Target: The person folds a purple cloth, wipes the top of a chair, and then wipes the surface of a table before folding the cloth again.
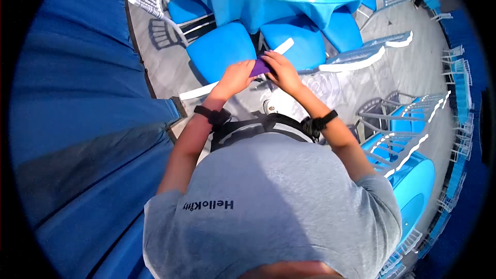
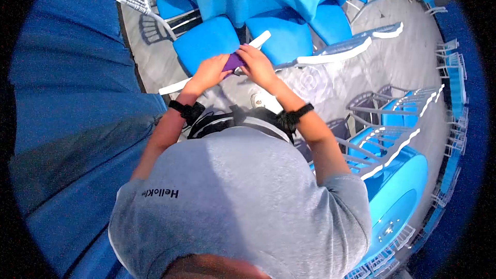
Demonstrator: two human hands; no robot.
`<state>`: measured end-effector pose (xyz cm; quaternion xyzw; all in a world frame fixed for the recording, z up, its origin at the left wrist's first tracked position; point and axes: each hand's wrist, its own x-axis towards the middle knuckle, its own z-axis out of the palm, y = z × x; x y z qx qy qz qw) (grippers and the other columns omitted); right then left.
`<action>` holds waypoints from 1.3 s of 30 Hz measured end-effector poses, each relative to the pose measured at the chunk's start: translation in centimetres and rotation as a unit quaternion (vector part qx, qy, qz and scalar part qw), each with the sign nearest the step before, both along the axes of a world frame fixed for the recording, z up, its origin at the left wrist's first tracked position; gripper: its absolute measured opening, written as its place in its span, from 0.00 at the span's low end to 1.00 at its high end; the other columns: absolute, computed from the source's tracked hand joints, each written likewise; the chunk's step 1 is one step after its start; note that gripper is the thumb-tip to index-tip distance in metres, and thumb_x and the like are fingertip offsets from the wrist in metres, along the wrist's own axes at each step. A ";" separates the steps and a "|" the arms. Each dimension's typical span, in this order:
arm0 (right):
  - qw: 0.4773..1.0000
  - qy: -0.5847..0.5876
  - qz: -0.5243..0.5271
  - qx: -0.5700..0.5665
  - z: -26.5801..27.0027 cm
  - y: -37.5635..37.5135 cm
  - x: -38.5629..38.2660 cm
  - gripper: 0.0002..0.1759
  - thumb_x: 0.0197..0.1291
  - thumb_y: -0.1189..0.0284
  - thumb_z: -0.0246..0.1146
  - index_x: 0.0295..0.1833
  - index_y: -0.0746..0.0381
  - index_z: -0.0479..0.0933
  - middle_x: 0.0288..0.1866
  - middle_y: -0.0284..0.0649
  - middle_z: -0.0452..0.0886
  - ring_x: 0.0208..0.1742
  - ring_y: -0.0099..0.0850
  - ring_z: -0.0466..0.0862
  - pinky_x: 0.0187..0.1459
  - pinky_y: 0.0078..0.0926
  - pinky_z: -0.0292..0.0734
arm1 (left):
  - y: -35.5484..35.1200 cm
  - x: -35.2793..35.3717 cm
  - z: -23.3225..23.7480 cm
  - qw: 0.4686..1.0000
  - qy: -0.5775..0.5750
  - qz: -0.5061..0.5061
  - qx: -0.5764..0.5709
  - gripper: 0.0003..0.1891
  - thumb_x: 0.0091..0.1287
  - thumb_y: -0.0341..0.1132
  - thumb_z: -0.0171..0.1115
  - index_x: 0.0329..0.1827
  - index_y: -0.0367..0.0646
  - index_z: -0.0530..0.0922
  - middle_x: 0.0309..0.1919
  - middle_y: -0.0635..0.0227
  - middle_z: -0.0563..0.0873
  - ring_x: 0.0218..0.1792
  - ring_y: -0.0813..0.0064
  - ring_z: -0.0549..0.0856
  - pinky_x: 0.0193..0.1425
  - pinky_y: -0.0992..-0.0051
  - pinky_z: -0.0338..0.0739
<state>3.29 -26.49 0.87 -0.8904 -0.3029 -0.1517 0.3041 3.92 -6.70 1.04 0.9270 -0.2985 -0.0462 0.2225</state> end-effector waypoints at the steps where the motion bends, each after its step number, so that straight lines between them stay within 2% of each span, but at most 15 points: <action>1: 0.996 0.080 -0.042 0.026 0.8 -0.5 -0.8 0.27 0.43 0.73 0.67 0.52 0.64 0.71 0.56 0.50 0.71 0.55 0.47 0.72 0.55 0.38 0.69 | 0.3 -0.2 0.3 0.999 0.015 -0.004 -0.032 0.22 0.56 0.38 0.62 0.52 0.38 0.69 0.44 0.53 0.78 0.45 0.53 0.78 0.47 0.61 0.73; 5: 0.959 0.257 -0.092 0.074 0.1 -1.0 -0.3 0.23 0.48 0.67 0.68 0.47 0.66 0.71 0.37 0.46 0.79 0.38 0.43 0.80 0.42 0.33 0.75 | 2.1 -0.5 -0.6 0.985 0.079 0.001 -0.154 0.24 0.61 0.40 0.59 0.57 0.37 0.69 0.51 0.51 0.77 0.51 0.52 0.77 0.54 0.63 0.71; 7: 0.919 0.334 -0.033 0.206 -1.5 -0.4 0.6 0.23 0.51 0.70 0.67 0.50 0.67 0.69 0.28 0.39 0.79 0.30 0.31 0.80 0.37 0.25 0.75 | 2.8 -1.1 -0.5 0.974 0.087 0.020 -0.208 0.23 0.61 0.41 0.59 0.56 0.37 0.71 0.51 0.51 0.77 0.50 0.53 0.77 0.55 0.64 0.71; 8: 0.921 0.335 -0.023 0.199 -2.0 -0.3 1.0 0.23 0.51 0.70 0.67 0.50 0.67 0.69 0.28 0.39 0.79 0.30 0.31 0.80 0.37 0.25 0.75 | 3.2 -1.4 0.2 0.973 0.126 0.050 -0.186 0.24 0.60 0.44 0.60 0.55 0.38 0.72 0.51 0.52 0.78 0.51 0.53 0.77 0.55 0.65 0.71; 11: 0.786 0.495 0.024 0.370 -1.8 0.8 2.0 0.29 0.51 0.78 0.67 0.57 0.69 0.61 0.26 0.33 0.76 0.30 0.18 0.76 0.37 0.18 0.73 | 4.3 -2.3 2.3 0.975 0.157 0.115 -0.103 0.26 0.58 0.49 0.61 0.54 0.41 0.74 0.48 0.54 0.80 0.50 0.55 0.78 0.53 0.65 0.72; 12: 0.805 0.474 0.031 0.356 -0.9 1.6 1.7 0.29 0.51 0.76 0.68 0.57 0.68 0.63 0.26 0.31 0.75 0.30 0.17 0.75 0.36 0.17 0.72 | 4.5 -2.6 2.5 0.977 0.157 0.139 -0.039 0.27 0.56 0.52 0.62 0.53 0.42 0.75 0.46 0.55 0.81 0.49 0.55 0.79 0.52 0.65 0.72; 15: 0.881 0.421 0.044 0.211 -0.9 3.1 2.1 0.22 0.53 0.74 0.66 0.55 0.61 0.72 0.31 0.29 0.76 0.32 0.15 0.73 0.34 0.13 0.69 | 4.7 -3.0 0.7 0.987 0.063 0.148 -0.020 0.26 0.54 0.56 0.62 0.46 0.44 0.77 0.41 0.58 0.82 0.44 0.57 0.80 0.46 0.65 0.74; 20: 0.840 0.519 0.069 0.142 -0.8 2.9 2.7 0.21 0.56 0.76 0.63 0.56 0.63 0.73 0.41 0.33 0.79 0.39 0.17 0.76 0.39 0.15 0.72 | 5.7 -2.7 -0.1 0.985 0.097 0.132 -0.060 0.28 0.51 0.54 0.65 0.49 0.42 0.76 0.42 0.56 0.82 0.46 0.56 0.79 0.48 0.64 0.73; 24: 0.772 0.560 0.139 0.268 1.2 1.4 2.6 0.24 0.56 0.82 0.57 0.60 0.65 0.70 0.52 0.37 0.76 0.49 0.22 0.76 0.52 0.19 0.70 | 7.3 -3.7 -0.5 0.981 0.008 0.188 -0.047 0.29 0.50 0.53 0.66 0.49 0.40 0.76 0.44 0.54 0.81 0.47 0.55 0.78 0.51 0.64 0.72; 28: 0.645 0.593 0.162 0.453 4.7 1.0 2.7 0.29 0.54 0.84 0.54 0.65 0.68 0.63 0.63 0.44 0.69 0.58 0.30 0.73 0.61 0.25 0.65 | 8.6 -4.0 0.3 0.956 0.101 0.260 -0.086 0.24 0.60 0.49 0.60 0.48 0.35 0.77 0.45 0.51 0.81 0.48 0.58 0.80 0.53 0.67 0.72; 32: 0.581 0.594 0.219 0.511 6.8 2.0 2.5 0.34 0.54 0.82 0.56 0.68 0.67 0.56 0.63 0.49 0.67 0.59 0.34 0.74 0.61 0.30 0.67 | 7.4 -3.3 0.9 0.898 0.268 0.205 -0.281 0.28 0.69 0.54 0.45 0.50 0.34 0.75 0.45 0.57 0.81 0.46 0.65 0.79 0.53 0.71 0.71; 35: 0.552 0.575 0.276 0.538 8.5 3.0 2.3 0.34 0.54 0.81 0.57 0.68 0.67 0.56 0.63 0.49 0.67 0.59 0.33 0.74 0.61 0.29 0.68 | 5.5 -3.2 3.2 0.746 0.393 0.209 -0.495 0.26 0.71 0.53 0.42 0.60 0.40 0.69 0.54 0.64 0.77 0.55 0.72 0.75 0.61 0.71 0.65; 36: 0.533 0.569 0.303 0.547 9.2 3.3 2.2 0.34 0.54 0.81 0.58 0.67 0.67 0.57 0.63 0.48 0.67 0.58 0.31 0.74 0.60 0.27 0.68 | 5.4 -3.1 3.3 0.748 0.391 0.208 -0.494 0.26 0.71 0.53 0.42 0.60 0.40 0.69 0.54 0.64 0.77 0.55 0.72 0.75 0.61 0.71 0.65; 38: 0.560 0.573 0.272 0.533 10.0 3.4 2.4 0.32 0.53 0.82 0.56 0.66 0.67 0.60 0.62 0.47 0.68 0.55 0.29 0.75 0.58 0.25 0.70 | 5.3 -2.9 3.4 0.601 0.414 0.107 -0.676 0.25 0.71 0.50 0.45 0.60 0.40 0.68 0.53 0.64 0.77 0.54 0.74 0.76 0.60 0.73 0.65; 39: 0.616 0.564 0.238 0.496 9.6 3.2 2.9 0.31 0.53 0.83 0.56 0.65 0.68 0.61 0.61 0.46 0.69 0.54 0.28 0.76 0.56 0.24 0.70 | 4.5 -3.5 5.7 0.558 0.385 0.122 -0.725 0.19 0.70 0.44 0.50 0.55 0.39 0.72 0.46 0.69 0.80 0.48 0.79 0.78 0.55 0.77 0.68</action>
